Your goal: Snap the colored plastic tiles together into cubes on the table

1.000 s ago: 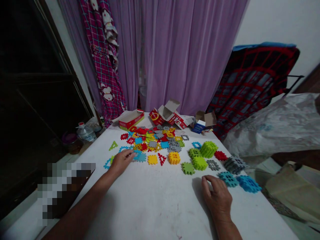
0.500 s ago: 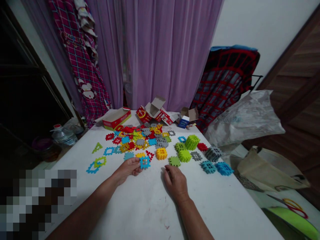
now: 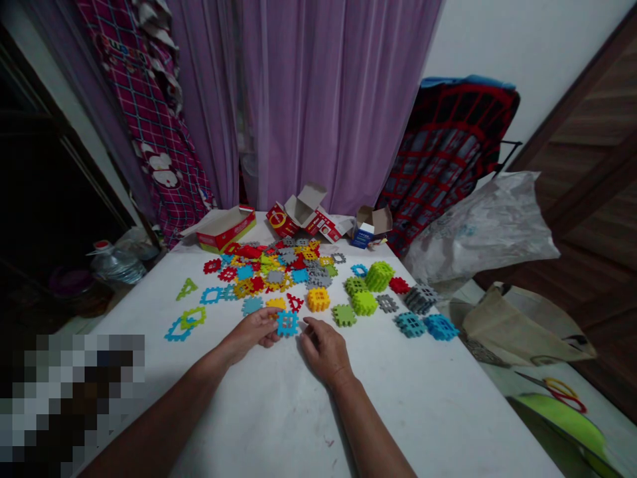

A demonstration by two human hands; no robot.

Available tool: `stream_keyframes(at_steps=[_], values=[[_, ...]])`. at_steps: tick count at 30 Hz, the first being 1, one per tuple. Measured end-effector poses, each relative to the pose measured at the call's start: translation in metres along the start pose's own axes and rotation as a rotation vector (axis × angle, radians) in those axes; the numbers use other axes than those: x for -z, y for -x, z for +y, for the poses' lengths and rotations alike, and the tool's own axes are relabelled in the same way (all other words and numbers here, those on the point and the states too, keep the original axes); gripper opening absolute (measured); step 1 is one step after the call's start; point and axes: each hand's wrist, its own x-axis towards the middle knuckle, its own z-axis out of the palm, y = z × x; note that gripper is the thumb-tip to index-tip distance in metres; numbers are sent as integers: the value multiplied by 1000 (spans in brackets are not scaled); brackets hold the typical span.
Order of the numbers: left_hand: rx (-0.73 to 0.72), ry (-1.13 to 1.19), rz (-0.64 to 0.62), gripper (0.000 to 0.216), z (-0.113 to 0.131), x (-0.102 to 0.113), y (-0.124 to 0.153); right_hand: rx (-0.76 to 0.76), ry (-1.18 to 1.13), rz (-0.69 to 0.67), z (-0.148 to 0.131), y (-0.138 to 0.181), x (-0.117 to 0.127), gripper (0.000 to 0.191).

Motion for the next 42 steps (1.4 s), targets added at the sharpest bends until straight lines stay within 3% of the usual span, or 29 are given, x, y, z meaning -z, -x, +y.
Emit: stream_keyframes(at_steps=[6, 11, 19, 29, 36, 42], values=[[-38, -41, -57, 63, -2, 2, -2, -21, -45, -17, 0, -1, 0, 37], [-102, -206, -57, 53, -6, 0, -2, -40, -85, -21, 0, -1, 1, 34], [-258, -281, -119, 37, 0, -4, -3, 68, -127, -98, -4, -2, 8, 37], [-246, -174, -124, 36, -9, -4, -16, 95, -170, -144, -5, -1, 6, 44], [-193, -233, -96, 32, 0, -3, -9, 32, -130, -137, -9, 0, 5, 33], [-182, -215, -59, 43, -3, 3, -10, -69, -69, -82, -11, 1, 4, 30]])
